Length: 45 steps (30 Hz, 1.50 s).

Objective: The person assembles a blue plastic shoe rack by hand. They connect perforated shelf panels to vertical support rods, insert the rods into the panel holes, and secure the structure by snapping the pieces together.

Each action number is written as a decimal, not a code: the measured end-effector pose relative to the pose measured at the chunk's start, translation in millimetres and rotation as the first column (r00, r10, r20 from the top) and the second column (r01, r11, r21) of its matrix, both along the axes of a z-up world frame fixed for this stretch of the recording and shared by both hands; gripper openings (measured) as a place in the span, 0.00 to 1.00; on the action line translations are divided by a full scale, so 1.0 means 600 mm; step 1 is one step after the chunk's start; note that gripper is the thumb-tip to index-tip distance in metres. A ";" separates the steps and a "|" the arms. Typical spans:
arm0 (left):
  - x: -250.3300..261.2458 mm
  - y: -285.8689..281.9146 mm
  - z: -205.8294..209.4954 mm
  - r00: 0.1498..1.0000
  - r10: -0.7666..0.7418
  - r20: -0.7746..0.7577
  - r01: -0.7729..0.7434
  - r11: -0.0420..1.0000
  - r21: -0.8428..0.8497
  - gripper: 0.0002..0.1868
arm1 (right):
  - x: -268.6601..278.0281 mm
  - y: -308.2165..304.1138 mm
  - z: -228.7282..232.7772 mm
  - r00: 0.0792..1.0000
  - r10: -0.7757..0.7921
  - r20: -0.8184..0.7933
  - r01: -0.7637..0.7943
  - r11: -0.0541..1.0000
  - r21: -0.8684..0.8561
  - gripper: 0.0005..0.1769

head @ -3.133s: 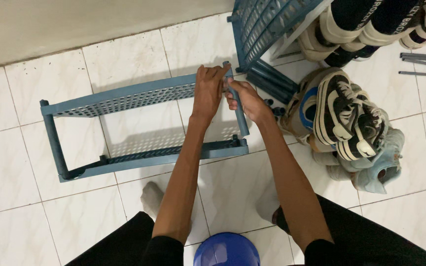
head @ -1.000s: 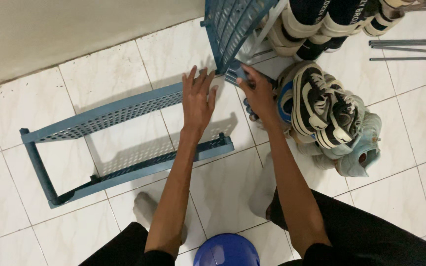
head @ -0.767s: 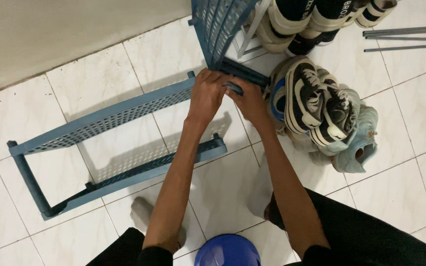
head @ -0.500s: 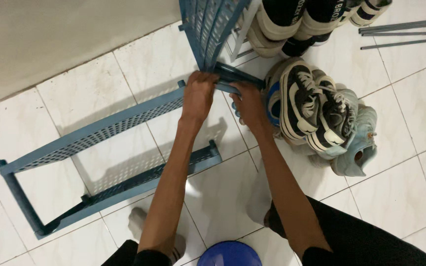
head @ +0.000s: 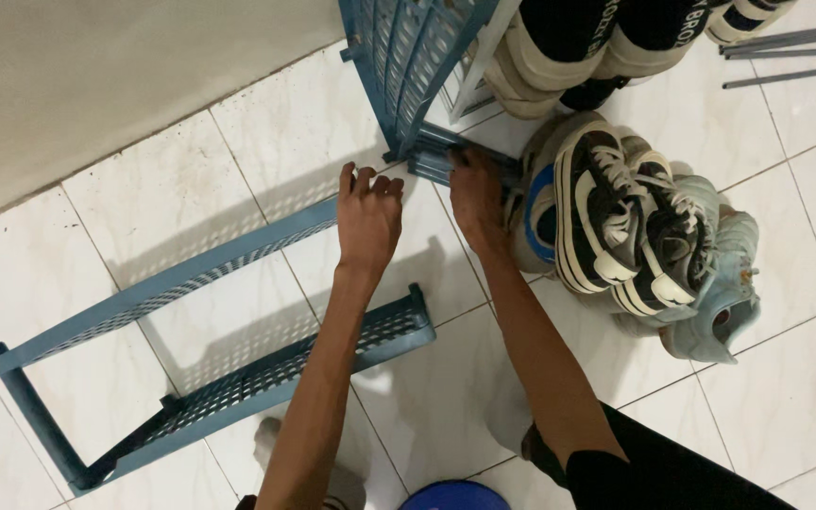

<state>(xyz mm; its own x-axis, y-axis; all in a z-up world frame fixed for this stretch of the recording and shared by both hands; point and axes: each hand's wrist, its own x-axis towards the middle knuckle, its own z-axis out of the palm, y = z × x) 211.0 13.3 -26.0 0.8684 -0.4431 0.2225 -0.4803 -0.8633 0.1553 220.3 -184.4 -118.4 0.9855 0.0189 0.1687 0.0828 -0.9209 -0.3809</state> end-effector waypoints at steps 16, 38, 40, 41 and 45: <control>0.000 0.003 0.014 0.999 -0.027 0.034 0.029 0.999 -0.034 0.12 | -0.009 0.009 -0.001 0.989 -0.129 -0.068 0.127 0.991 -0.033 0.16; -0.057 0.069 0.096 0.998 0.049 -0.047 -0.065 0.891 -0.449 0.17 | -0.086 0.083 0.142 0.996 0.002 0.091 -0.035 0.931 0.363 0.12; -0.077 0.091 0.108 0.997 0.072 -0.024 -0.075 0.895 -0.439 0.19 | -0.091 0.102 0.173 0.994 0.041 0.098 -0.076 0.916 0.393 0.11; -0.088 0.103 0.112 0.996 0.087 -0.008 -0.082 0.894 -0.441 0.19 | -0.092 0.111 0.187 0.993 0.053 0.103 -0.091 0.909 0.406 0.11; -0.136 0.157 0.119 0.988 0.151 0.013 -0.131 0.895 -0.427 0.17 | -0.112 0.157 0.241 0.976 0.140 0.166 -0.195 0.902 0.385 0.10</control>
